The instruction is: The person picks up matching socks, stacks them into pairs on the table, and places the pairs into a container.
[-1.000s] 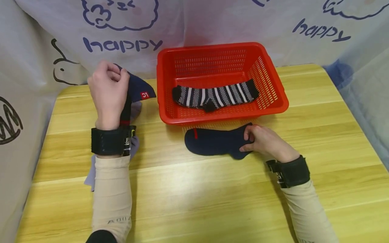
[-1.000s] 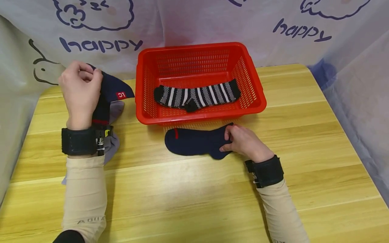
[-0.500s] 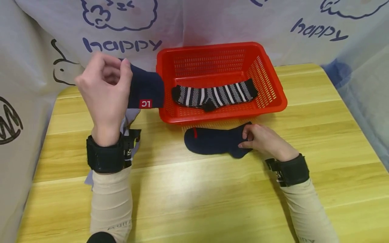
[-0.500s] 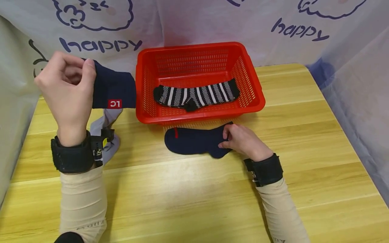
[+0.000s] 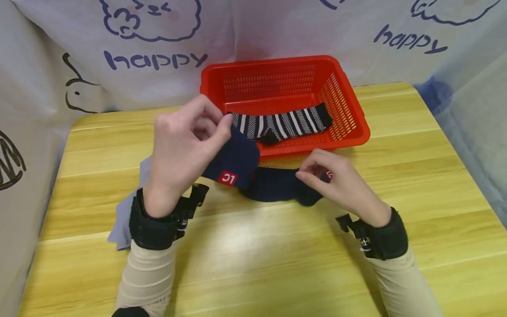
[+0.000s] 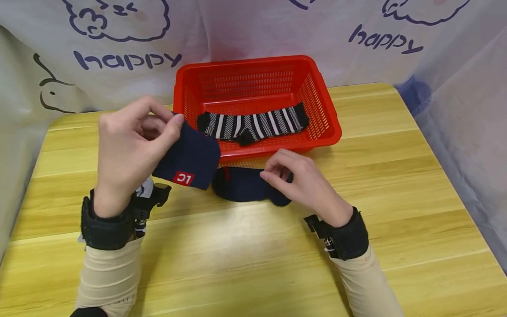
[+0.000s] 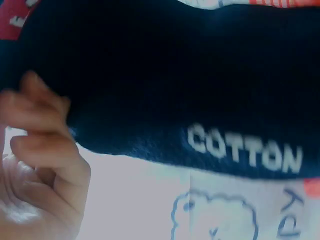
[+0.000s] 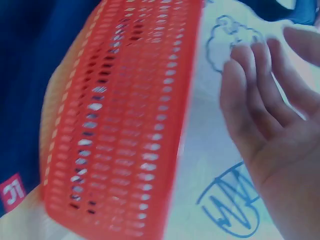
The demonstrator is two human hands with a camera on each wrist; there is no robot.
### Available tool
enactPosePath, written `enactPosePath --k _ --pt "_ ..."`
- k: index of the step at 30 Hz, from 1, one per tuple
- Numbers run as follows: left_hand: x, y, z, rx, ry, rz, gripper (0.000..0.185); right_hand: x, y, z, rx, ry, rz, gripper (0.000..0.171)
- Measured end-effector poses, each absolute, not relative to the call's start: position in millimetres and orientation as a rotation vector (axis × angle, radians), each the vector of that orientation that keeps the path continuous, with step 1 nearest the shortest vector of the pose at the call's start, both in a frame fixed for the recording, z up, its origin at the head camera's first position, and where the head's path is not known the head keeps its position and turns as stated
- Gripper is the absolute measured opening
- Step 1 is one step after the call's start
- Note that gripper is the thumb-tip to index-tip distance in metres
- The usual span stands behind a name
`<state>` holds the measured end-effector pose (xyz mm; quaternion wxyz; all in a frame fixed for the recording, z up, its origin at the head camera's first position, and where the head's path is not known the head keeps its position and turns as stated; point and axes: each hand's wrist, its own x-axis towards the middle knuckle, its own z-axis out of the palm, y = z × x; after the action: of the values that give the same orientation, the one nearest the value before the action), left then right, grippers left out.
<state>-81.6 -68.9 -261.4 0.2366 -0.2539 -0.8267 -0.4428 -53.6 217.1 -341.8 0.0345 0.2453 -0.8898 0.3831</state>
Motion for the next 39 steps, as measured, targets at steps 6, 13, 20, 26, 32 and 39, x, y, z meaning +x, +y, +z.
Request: enactPosePath --k 6,13,20,26,32,39 --pt "-78 -47 -269 -0.792 -2.375 -1.269 0.014 -43 211 -328 0.809 -2.425 1.389 0.037" --pt "-77 -18 -285 -0.951 -2.538 -1.345 0.011 -37 207 -324 0.816 -2.501 1.499 0.048" --pt "-80 -2 -296 -0.960 -2.638 -1.409 0.009 -35 205 -324 0.715 -2.635 1.459 0.038" --pt "-83 0 -299 -1.043 -2.722 -1.392 0.017 -36 205 -324 0.507 -2.676 1.509 0.037" --pt "-86 1 -304 -1.326 -2.749 -1.328 0.033 -38 205 -324 0.378 -2.741 1.478 0.045" --pt "-89 1 -309 -1.482 -2.747 -1.095 0.043 -41 206 -325 0.368 -2.728 1.522 0.047"
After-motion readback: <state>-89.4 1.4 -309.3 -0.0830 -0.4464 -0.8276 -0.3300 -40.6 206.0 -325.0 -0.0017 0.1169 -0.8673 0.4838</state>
